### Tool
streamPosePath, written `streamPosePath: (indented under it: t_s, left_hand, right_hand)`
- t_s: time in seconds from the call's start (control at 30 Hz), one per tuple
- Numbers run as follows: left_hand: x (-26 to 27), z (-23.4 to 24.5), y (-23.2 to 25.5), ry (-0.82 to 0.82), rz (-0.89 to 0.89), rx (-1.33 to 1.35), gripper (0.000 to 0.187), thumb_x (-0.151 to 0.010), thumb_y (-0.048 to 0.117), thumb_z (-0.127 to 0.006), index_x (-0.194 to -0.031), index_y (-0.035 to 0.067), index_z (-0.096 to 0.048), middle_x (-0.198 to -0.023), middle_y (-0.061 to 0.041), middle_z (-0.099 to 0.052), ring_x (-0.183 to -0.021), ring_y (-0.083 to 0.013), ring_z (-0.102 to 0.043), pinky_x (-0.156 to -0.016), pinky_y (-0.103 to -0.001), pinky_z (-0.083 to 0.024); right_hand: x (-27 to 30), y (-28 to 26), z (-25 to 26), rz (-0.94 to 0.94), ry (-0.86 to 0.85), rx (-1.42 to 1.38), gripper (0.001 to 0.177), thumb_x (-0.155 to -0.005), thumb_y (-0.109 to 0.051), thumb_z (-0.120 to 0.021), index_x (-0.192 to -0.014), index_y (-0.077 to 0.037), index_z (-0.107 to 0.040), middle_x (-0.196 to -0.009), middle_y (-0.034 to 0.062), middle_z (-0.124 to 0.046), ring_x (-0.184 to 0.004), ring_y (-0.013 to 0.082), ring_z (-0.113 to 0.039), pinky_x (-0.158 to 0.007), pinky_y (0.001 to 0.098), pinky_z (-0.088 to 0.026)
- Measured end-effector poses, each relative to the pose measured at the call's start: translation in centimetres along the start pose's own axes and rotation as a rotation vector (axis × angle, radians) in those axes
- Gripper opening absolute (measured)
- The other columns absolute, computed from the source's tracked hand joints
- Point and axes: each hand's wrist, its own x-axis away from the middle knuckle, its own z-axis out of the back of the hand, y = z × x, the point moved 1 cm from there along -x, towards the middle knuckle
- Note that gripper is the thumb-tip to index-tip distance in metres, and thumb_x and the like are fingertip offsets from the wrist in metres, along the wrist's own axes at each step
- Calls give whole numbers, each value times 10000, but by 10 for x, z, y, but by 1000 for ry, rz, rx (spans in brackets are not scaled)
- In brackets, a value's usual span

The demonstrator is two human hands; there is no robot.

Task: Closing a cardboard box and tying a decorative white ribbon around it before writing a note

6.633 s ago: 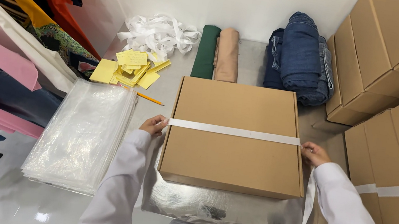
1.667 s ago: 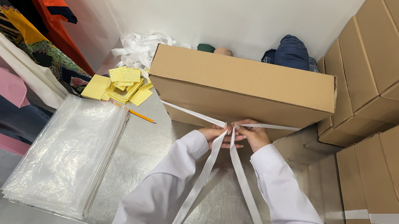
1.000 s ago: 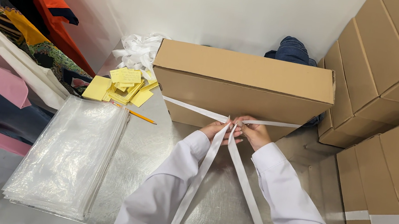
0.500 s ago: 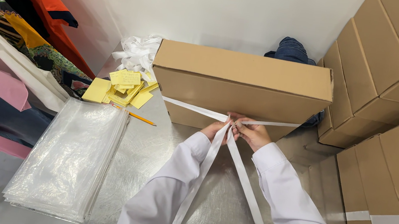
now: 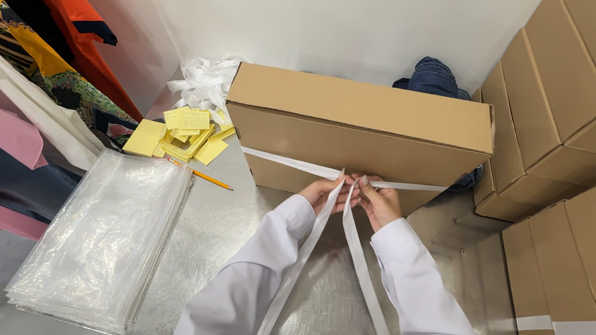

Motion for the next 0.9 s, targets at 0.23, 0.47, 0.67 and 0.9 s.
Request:
streamPosePath:
  t_s: [0.23, 0.47, 0.67, 0.9]
  left_hand:
    - [-18, 21, -6, 7, 22, 30, 256, -1023, 326, -632, -1062, 87, -714, -1065, -93, -759, -1029, -215, -744, -976, -403, -593]
    - [-33, 48, -17, 49, 21, 47, 214, -1025, 272, -629, -1052, 79, -716, -1015, -32, -747, -1002, -195, -741, -986, -398, -594]
    - [-57, 81, -27, 91, 45, 24, 213, -990, 272, -671, -1039, 73, -730, -928, -88, -750, -884, -265, -763, -850, -415, -652]
    - [-43, 46, -16, 167, -108, -130, 235, -949, 189, -717, -1045, -25, -716, -906, -146, -744, -779, -244, -761, -708, -374, -662]
  right_hand:
    - [10, -13, -11, -6, 7, 5, 154, -945, -208, -748, -991, -70, -696, -908, 94, -742, -775, 155, -745, -699, 227, -634]
    - [6, -2, -7, -28, 22, -3, 185, -944, -238, -753, -1031, -83, -707, -966, 94, -741, -818, 154, -732, -750, 235, -628]
    - [31, -1, -17, -4, 233, 190, 473, -934, -371, -776, -1249, -77, -581, -1140, 86, -680, -951, 149, -686, -796, 240, -571]
    - [49, 26, -23, 51, 135, 516, 493, -837, -330, -867, -1211, -107, -636, -1120, 102, -726, -960, 168, -697, -720, 280, -552]
